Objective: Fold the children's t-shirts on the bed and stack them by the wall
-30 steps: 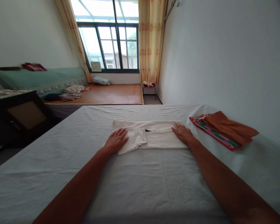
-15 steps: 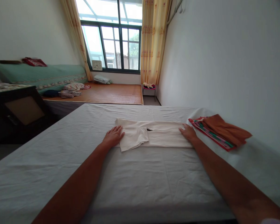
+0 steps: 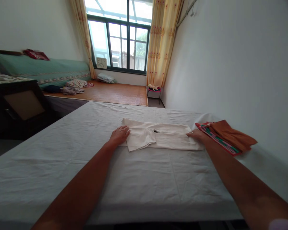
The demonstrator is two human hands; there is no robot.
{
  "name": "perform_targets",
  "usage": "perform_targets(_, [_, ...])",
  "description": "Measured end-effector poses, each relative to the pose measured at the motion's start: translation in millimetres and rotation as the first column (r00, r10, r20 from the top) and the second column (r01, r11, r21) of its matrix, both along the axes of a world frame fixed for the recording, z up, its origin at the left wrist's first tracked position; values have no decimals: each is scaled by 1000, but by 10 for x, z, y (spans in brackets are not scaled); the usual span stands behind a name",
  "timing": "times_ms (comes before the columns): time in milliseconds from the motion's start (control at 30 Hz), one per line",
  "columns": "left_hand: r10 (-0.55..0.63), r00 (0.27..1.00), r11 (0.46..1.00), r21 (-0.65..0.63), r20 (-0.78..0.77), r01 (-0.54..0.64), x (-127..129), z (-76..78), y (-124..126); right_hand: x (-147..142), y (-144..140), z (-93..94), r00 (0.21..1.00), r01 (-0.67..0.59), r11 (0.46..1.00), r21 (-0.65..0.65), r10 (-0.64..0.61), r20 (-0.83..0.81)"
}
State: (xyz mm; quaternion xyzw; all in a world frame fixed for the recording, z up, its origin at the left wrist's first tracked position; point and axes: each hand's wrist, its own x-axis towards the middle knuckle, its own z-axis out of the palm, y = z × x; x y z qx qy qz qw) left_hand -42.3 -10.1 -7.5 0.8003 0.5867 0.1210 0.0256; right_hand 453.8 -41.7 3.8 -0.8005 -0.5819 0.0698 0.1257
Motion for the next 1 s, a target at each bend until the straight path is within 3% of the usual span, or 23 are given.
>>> perform_targets(100, [10,1000,1000,19,27,-11,-13,21,-10,-18,15,62,994,-49,987,-153,33,-104])
perform_targets(267, [-7,1000,999,40,16,6,-3,36,-41,-232,44,162,998,-51,996,-71,54,28])
perform_targets(433, [-6,1000,999,34,-1,6,10,42,-55,-797,147,389,979,-173,985,-12,173,105])
perform_targets(600, [-14,1000,1000,19,-1,14,-8,37,-42,-1404,219,485,961,-277,957,-83,278,6])
perform_targets(700, [-19,1000,1000,8,0,19,-20,28,-34,-1635,155,468,936,-332,933,-141,308,-168])
perform_targets(800, [-17,1000,1000,8,-3,17,-21,23,-33,-1662,82,485,880,-387,882,-271,265,-393])
perform_targets(867, [-17,1000,1000,10,-6,17,-18,25,-37,-1544,70,504,854,-360,897,-255,207,-477])
perform_targets(933, [-14,1000,1000,10,-9,14,-15,28,-41,-1350,83,492,887,-244,960,-135,164,-432])
perform_targets(1000, [-16,1000,1000,13,-16,16,-15,27,-41,-1144,95,428,949,-132,990,-41,114,-295])
